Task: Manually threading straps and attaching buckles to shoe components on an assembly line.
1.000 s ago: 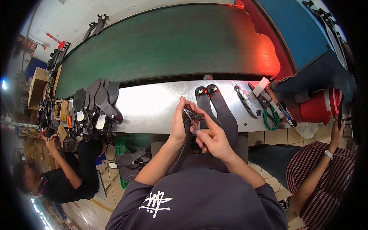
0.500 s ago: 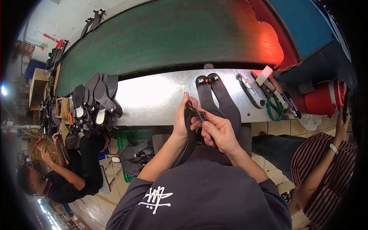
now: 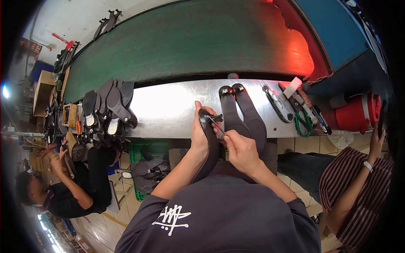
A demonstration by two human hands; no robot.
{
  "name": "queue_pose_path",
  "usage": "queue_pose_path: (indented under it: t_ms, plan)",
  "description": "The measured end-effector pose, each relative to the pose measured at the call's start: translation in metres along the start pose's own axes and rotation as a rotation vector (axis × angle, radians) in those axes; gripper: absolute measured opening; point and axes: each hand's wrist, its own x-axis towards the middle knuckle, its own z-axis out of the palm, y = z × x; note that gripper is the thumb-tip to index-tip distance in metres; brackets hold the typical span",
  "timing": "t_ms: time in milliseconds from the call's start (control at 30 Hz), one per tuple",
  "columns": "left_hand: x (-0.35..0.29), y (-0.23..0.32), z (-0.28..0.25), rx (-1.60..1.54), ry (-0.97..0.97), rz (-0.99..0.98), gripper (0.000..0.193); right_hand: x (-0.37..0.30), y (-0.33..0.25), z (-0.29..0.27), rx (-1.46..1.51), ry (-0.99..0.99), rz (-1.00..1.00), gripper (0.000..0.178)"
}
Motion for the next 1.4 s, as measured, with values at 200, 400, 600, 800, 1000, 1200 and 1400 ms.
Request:
queue_pose_path:
  t_ms: [200, 400, 600, 800, 1000, 1200, 1400]
  plan:
    - [-0.004, -0.001, 0.005, -0.114, -0.185, 0.055, 0.049, 0.004, -0.001, -0.002, -0.107, -0.127, -0.065, 0.014]
    - [0.008, -0.008, -0.015, -0.343, -0.376, -0.187, 0.048, 0.009, -0.003, -0.018, -0.103, -0.326, -0.153, 0.016]
    - [0.003, 0.015, 0.012, -0.191, -0.224, -0.186, 0.061, 0.009, -0.013, -0.028, 0.258, -0.149, 0.003, 0.023]
    - [-0.001, 0.003, 0.026, 0.148, -0.076, 0.127, 0.053, 0.021, -0.027, -0.032, 0.898, -0.360, 0.469, 0.062]
    - [-0.004, -0.009, 0.028, 0.265, -0.021, 0.277, 0.051, 0.012, -0.023, -0.020, 1.215, -0.254, 0.582, 0.054]
    - [0.004, -0.021, 0.014, 0.234, -0.101, 0.325, 0.047, 0.011, -0.012, -0.010, 1.122, -0.093, 0.526, 0.041]
    - [0.007, -0.015, 0.011, 0.078, -0.151, 0.038, 0.044, 0.014, -0.004, -0.019, 1.001, -0.085, 0.485, 0.034]
